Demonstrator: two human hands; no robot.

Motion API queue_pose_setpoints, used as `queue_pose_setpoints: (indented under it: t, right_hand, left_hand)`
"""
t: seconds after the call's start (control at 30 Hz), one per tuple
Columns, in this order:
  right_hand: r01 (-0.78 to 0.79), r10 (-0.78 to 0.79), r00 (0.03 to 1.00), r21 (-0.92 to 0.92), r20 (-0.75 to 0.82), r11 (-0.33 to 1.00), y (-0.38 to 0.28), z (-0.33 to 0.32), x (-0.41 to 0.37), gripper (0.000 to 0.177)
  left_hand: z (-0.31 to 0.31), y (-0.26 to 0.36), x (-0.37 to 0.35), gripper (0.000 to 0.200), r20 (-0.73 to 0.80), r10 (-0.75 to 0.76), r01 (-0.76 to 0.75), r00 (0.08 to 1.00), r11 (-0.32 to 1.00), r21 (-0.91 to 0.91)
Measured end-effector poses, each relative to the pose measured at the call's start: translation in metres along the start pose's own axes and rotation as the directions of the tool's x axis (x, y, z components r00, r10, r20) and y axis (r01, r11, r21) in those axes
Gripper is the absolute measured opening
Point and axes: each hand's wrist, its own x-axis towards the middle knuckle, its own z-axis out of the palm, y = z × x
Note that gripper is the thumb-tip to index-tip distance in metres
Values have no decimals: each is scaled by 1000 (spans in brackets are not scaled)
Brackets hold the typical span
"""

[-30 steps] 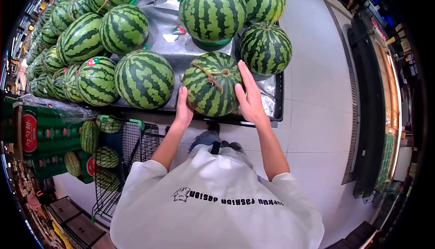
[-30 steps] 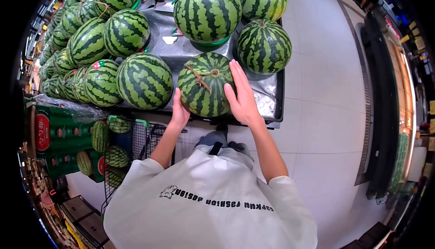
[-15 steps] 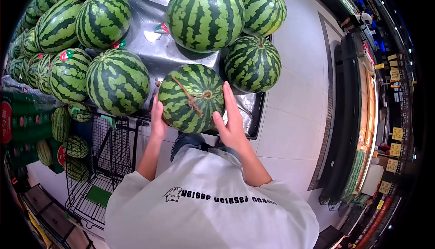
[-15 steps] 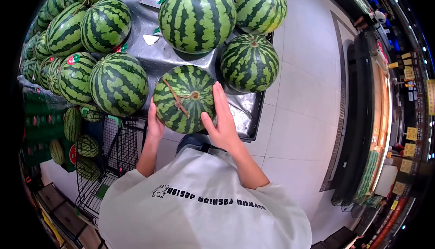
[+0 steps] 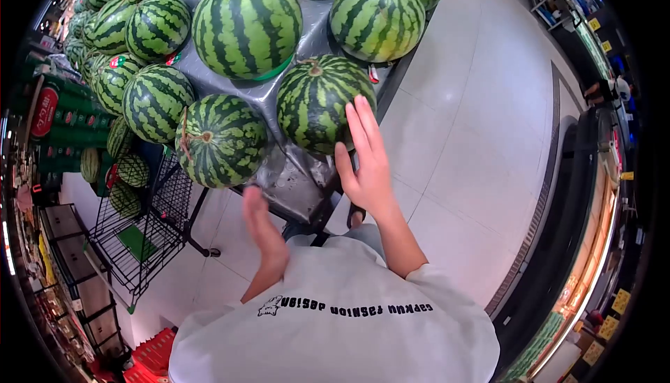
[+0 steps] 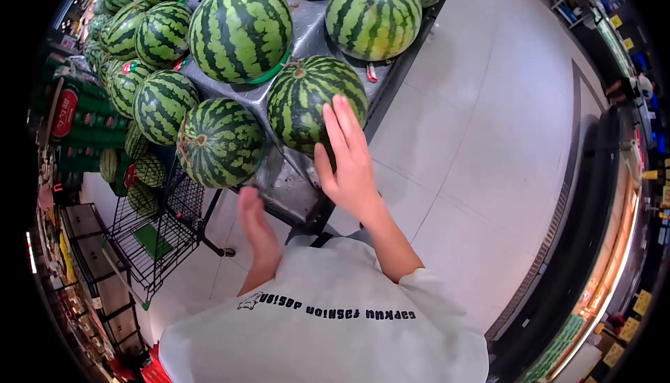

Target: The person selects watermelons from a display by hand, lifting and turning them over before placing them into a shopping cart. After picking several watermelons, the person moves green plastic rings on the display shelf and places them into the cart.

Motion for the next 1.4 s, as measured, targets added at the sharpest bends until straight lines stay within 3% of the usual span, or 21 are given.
queue_pose_setpoints:
  t: [0.07, 0.13, 0.2, 0.27, 0.33, 0.57, 0.83, 0.93, 1.0, 1.13, 1.17, 1.2, 1.27, 1.4]
  right_hand:
    - [44, -31, 996, -167, 81, 985, 15, -6, 11, 57]
    - [68, -50, 988, -121, 145, 990, 28, -6, 10, 55]
    - [67, -53, 986, -86, 158, 994, 28, -8, 6, 55]
    - [95, -76, 983, -111, 166, 989, 28, -7, 5, 59]
    - [105, -81, 985, -154, 155, 982, 25, -4, 3, 60]
    - [115, -73, 969, -166, 238, 979, 27, -8, -1, 68]
    - [223, -148, 925, -182, 351, 958, 38, -32, 9, 65]
    - [41, -29, 975, -53, 221, 998, 46, -41, 31, 60]
    - [-99, 63, 971, 148, 231, 984, 64, -47, 50, 60]
    - [-266, 151, 935, 352, 322, 897, 81, -41, 81, 59]
    - [-195, 87, 946, 335, 311, 922, 88, -34, 84, 58]
    - [-122, -32, 917, 353, 399, 928, 102, -23, 85, 58]
    - [-36, -104, 898, 307, 428, 951, 110, -15, 79, 58]
    - [-77, -216, 825, 484, 521, 872, 133, -31, 106, 62]
  left_hand:
    - [39, 9, -32, 67, 361, -93, 52, 928, 991, 123]
    - [69, 0, -7, 73, 304, 17, -41, 952, 997, 72]
    - [93, 1, 39, 73, 207, -12, 48, 978, 984, -170]
    - [111, 11, 70, 80, 540, -141, 384, 830, 847, -369]
    - [132, -3, 77, 89, 448, -210, 397, 869, 836, -378]
    - [126, -19, 84, 113, 437, -295, 437, 849, 858, -270]
    - [130, -11, 66, 114, 358, -240, 342, 903, 904, -258]
    - [132, -11, 61, 115, 331, -231, 331, 915, 899, -288]
    - [137, -9, 48, 116, 313, -211, 324, 926, 869, -373]
    - [142, -17, 37, 105, 272, -213, 317, 938, 844, -432]
    - [145, -15, 32, 98, 267, -178, 287, 947, 844, -454]
    - [147, -17, 30, 78, 189, -207, 273, 960, 843, -464]
    - [145, -27, 32, 73, 176, -182, 247, 967, 835, -493]
    - [160, -26, 24, 64, 4, -203, 174, 979, 830, -531]
